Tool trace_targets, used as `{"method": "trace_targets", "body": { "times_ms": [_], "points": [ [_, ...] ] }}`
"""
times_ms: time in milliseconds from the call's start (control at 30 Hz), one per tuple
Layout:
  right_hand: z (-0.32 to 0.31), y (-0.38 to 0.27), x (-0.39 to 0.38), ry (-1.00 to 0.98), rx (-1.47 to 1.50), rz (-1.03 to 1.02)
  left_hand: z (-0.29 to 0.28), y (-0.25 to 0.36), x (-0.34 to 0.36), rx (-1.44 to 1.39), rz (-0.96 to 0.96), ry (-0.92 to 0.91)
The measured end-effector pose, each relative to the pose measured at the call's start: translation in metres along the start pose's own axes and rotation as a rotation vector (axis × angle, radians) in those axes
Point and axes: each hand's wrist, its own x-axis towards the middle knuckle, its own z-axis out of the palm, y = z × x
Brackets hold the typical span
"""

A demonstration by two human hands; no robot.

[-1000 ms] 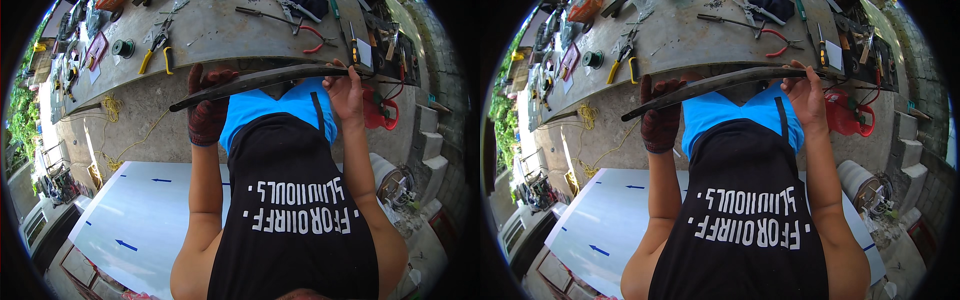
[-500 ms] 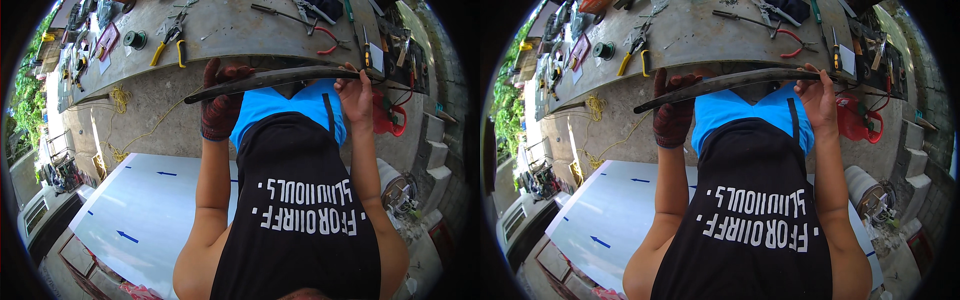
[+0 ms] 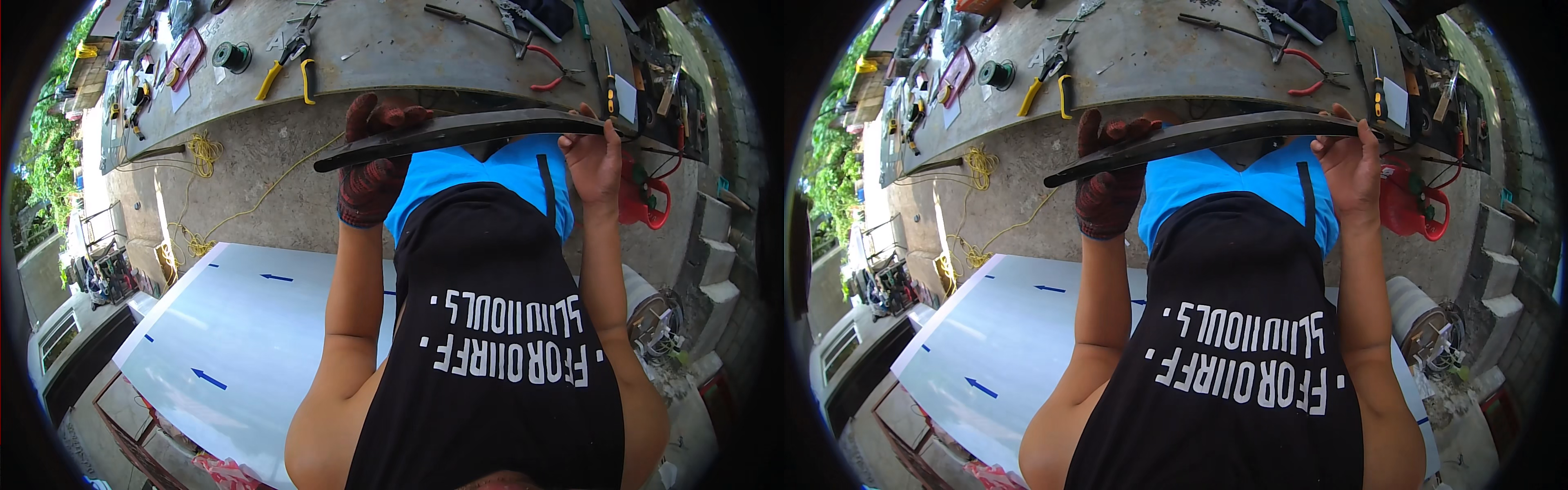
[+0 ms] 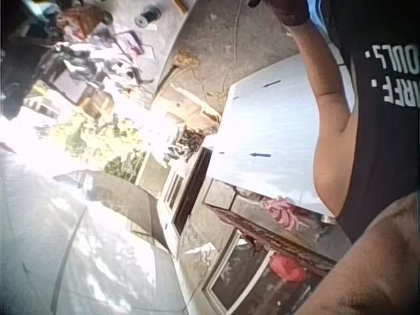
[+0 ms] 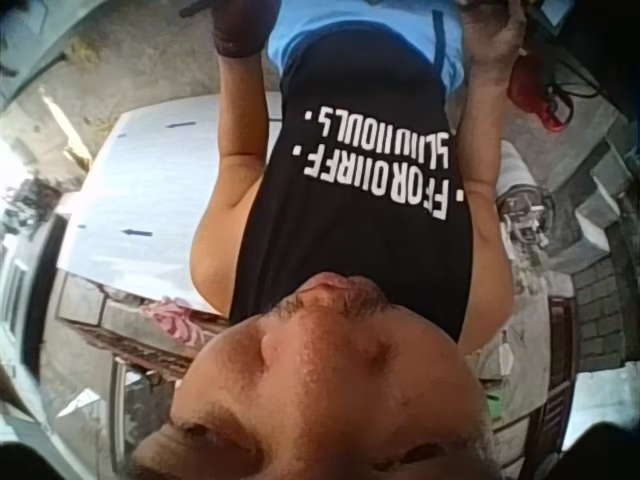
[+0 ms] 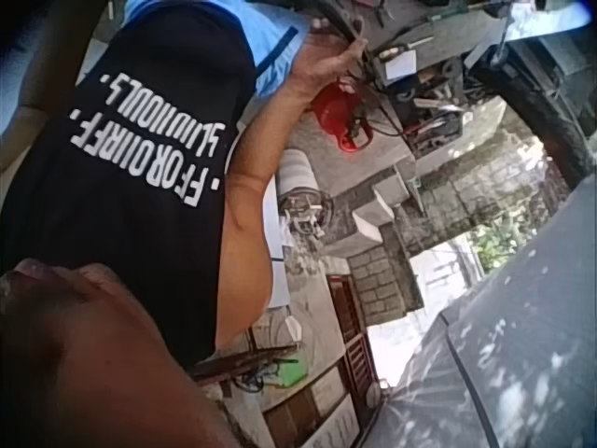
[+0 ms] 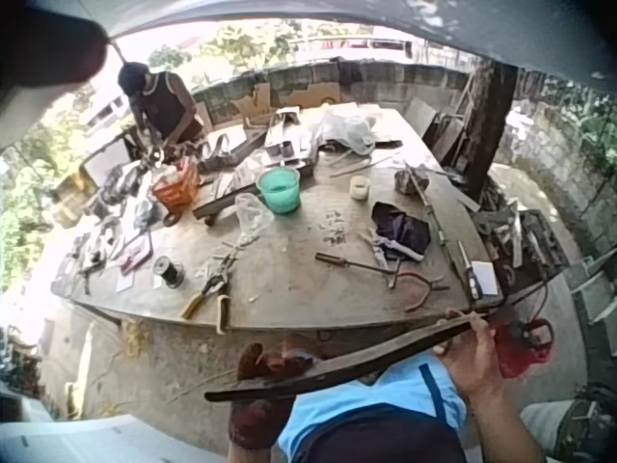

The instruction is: Assembling or fabricating sign components by attaching small parts to a metal strip at a workbench.

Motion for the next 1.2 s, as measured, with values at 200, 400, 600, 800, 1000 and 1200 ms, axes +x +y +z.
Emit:
{"method": "trace_targets", "body": {
  "times_ms": [200, 400, 600, 800, 1000, 1200],
  "points": [
    [0.0005, -0.0009, 0.0, -0.013, 0.008, 0.003, -0.0026, -0.0001, -0.0001, 0.019, 0.013, -0.02],
    [0.0013, -0.0019, 0.0007, -0.021, 0.024, -0.002, -0.0012, 0.0014, 0.003, 0.002, 0.006, -0.04],
    [0.0005, -0.0039, 0.0018, -0.027, 0.019, 0.0, -0.0025, -0.0009, 0.0054, 0.017, 0.016, -0.042],
    [-0.0012, -0.0042, 0.0025, -0.038, 0.025, -0.001, -0.0007, -0.0008, 0.006, 0.017, 0.014, -0.021],
    [0.001, -0.0028, -0.0001, -0.024, 0.009, -0.008, -0.0041, -0.0016, 0.0038, 0.0, 0.006, -0.034],
    [0.0047, -0.0025, -0.0022, 0.001, -0.003, -0.027, -0.0046, -0.0026, 0.0026, 0.011, 0.012, -0.046]
  ]
}}
